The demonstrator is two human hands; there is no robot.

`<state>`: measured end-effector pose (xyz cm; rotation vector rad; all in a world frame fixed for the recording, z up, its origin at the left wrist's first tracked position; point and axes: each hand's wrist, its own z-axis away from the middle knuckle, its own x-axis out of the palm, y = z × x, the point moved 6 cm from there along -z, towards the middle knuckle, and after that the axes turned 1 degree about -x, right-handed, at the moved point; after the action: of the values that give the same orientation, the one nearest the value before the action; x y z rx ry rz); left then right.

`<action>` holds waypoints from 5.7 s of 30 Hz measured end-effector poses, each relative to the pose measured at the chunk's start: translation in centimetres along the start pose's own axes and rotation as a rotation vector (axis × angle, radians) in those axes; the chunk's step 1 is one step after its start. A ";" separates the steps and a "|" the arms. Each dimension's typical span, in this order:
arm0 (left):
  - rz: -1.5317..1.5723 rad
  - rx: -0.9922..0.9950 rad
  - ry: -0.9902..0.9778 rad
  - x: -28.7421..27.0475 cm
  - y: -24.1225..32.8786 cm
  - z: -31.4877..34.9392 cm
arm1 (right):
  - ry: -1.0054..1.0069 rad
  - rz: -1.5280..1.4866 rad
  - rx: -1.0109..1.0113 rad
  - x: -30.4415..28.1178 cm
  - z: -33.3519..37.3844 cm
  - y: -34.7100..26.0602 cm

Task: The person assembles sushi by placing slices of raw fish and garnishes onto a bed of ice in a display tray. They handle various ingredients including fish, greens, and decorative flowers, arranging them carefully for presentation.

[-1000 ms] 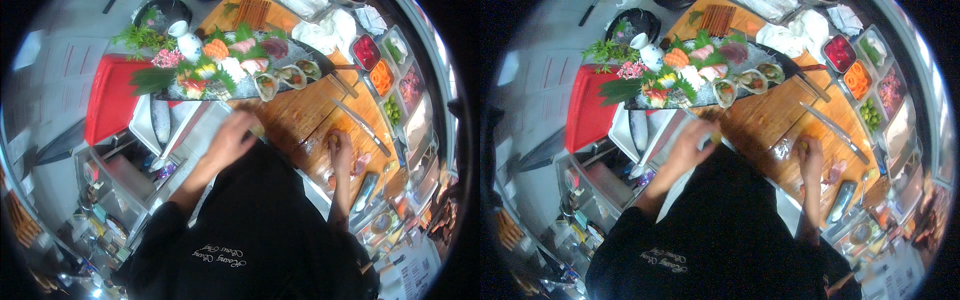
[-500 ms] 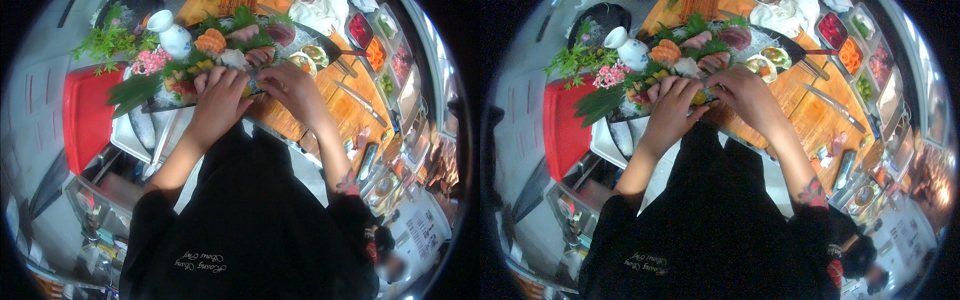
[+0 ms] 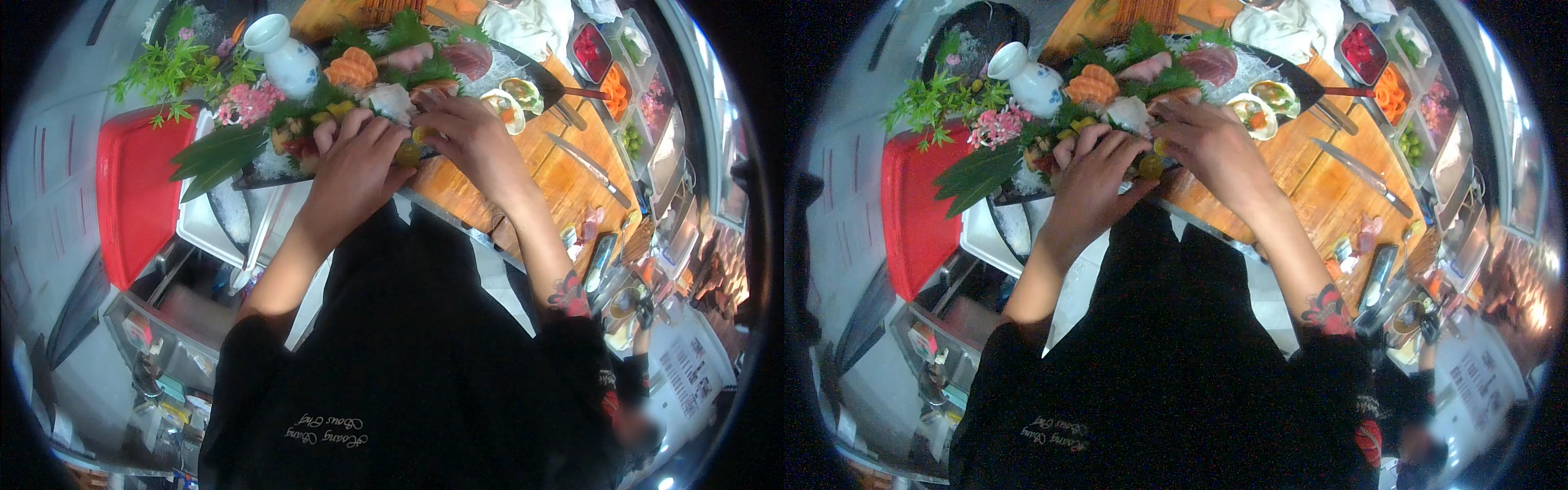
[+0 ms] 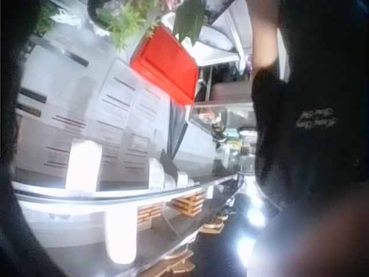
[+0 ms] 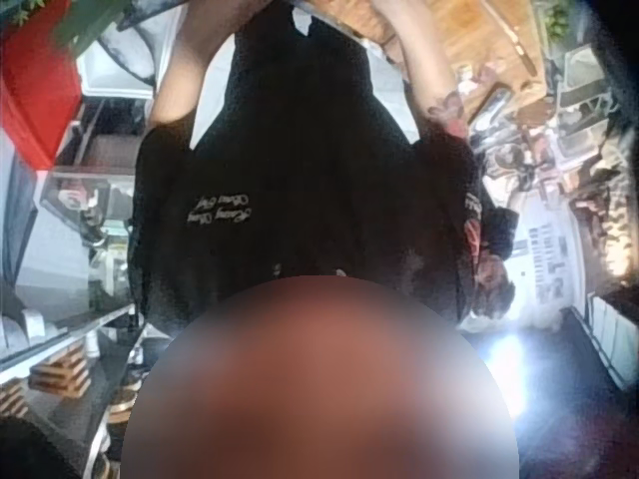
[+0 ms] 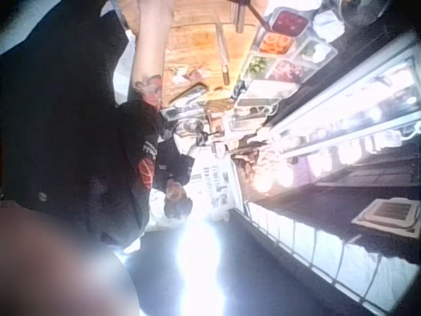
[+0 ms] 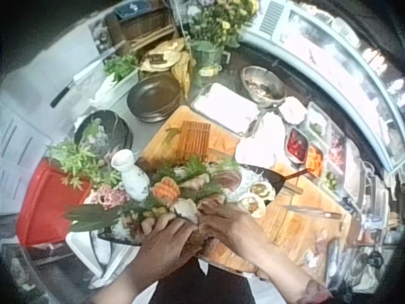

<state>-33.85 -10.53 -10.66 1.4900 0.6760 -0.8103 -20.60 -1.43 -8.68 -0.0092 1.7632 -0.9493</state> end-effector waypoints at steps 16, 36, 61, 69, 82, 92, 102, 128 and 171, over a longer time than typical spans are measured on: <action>-0.069 -0.102 0.069 -0.1 0.4 -0.3 | -0.014 0.102 0.017 1.6 0.9 0.5; -0.221 -0.084 0.095 2.1 5.6 -3.7 | 0.329 0.030 0.100 -14.2 11.3 10.3; 0.357 -0.852 -0.094 17.0 16.8 13.3 | 0.501 0.341 0.576 -45.2 19.5 58.0; 0.187 -0.958 -0.758 15.4 12.2 23.0 | 0.472 0.148 0.251 -46.3 16.1 42.9; 0.060 0.268 0.047 -32.5 15.2 -25.2 | -0.182 0.159 -0.004 -37.7 -3.5 14.4; 0.180 0.225 0.819 -25.3 3.4 -51.6 | 0.266 0.694 -0.369 -40.1 -32.9 6.7; 0.047 0.128 0.773 -25.2 2.6 -53.8 | 0.083 1.413 -0.378 -38.2 -41.3 10.0; -0.072 0.095 0.737 -25.6 3.1 -54.1 | 0.137 1.480 -0.062 -37.0 -41.0 9.5; 0.572 -0.568 0.441 -10.5 1.1 15.9 | -0.323 -1.376 0.593 7.9 -1.1 -13.9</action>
<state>-40.62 -25.85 -1.60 1.2342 0.6773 0.1563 -30.66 -13.73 -6.52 -1.0292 0.9424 -2.2383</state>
